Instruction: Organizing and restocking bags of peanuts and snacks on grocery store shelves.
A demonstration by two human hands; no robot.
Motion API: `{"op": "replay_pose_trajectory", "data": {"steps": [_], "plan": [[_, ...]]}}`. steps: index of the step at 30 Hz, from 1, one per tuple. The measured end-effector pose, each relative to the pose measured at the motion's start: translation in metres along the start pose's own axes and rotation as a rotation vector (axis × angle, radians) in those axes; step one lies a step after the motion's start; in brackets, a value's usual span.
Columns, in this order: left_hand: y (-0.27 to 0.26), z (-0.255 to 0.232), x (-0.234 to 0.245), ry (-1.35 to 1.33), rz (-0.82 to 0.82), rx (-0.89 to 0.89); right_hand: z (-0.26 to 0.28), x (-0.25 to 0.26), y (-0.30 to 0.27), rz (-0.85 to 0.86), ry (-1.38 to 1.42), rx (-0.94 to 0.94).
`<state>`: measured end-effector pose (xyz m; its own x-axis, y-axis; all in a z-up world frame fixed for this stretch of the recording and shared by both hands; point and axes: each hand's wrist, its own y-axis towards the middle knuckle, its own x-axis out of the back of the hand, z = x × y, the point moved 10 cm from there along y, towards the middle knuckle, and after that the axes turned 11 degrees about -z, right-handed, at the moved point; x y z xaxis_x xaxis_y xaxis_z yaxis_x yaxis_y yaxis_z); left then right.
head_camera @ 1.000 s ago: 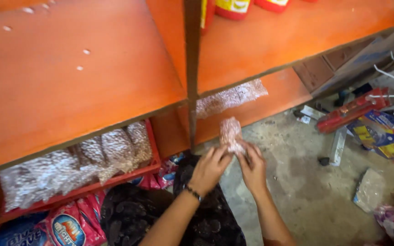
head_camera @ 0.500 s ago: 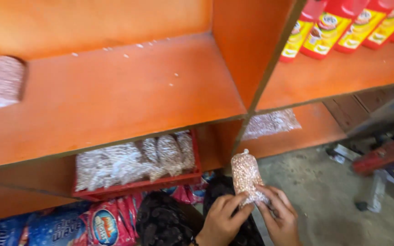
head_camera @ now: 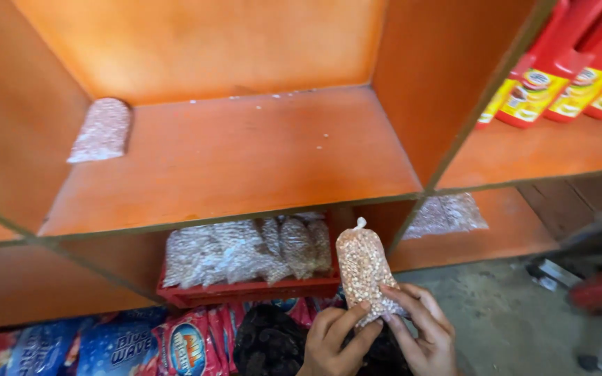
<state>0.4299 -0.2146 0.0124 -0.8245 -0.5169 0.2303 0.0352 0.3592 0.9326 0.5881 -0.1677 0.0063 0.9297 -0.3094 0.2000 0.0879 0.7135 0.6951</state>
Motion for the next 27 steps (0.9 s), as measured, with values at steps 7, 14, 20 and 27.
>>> {"op": "replay_pose_trajectory", "data": {"steps": [7, 14, 20, 27], "plan": [[0.022, 0.012, 0.064, 0.189, -0.129, -0.066, 0.044, -0.062, 0.030, 0.106, 0.055, 0.094], [0.036, 0.036, 0.127, 0.350, -0.231, -0.042, 0.086, -0.138, 0.053, 0.225, 0.139, 0.225], [0.043, 0.064, 0.169, 0.482, -0.277, 0.055, 0.122, -0.192, 0.068, 0.281, 0.208, 0.299], [0.068, 0.100, 0.204, 0.606, -0.310, 0.120, 0.141, -0.249, 0.086, 0.277, 0.199, 0.305]]}}
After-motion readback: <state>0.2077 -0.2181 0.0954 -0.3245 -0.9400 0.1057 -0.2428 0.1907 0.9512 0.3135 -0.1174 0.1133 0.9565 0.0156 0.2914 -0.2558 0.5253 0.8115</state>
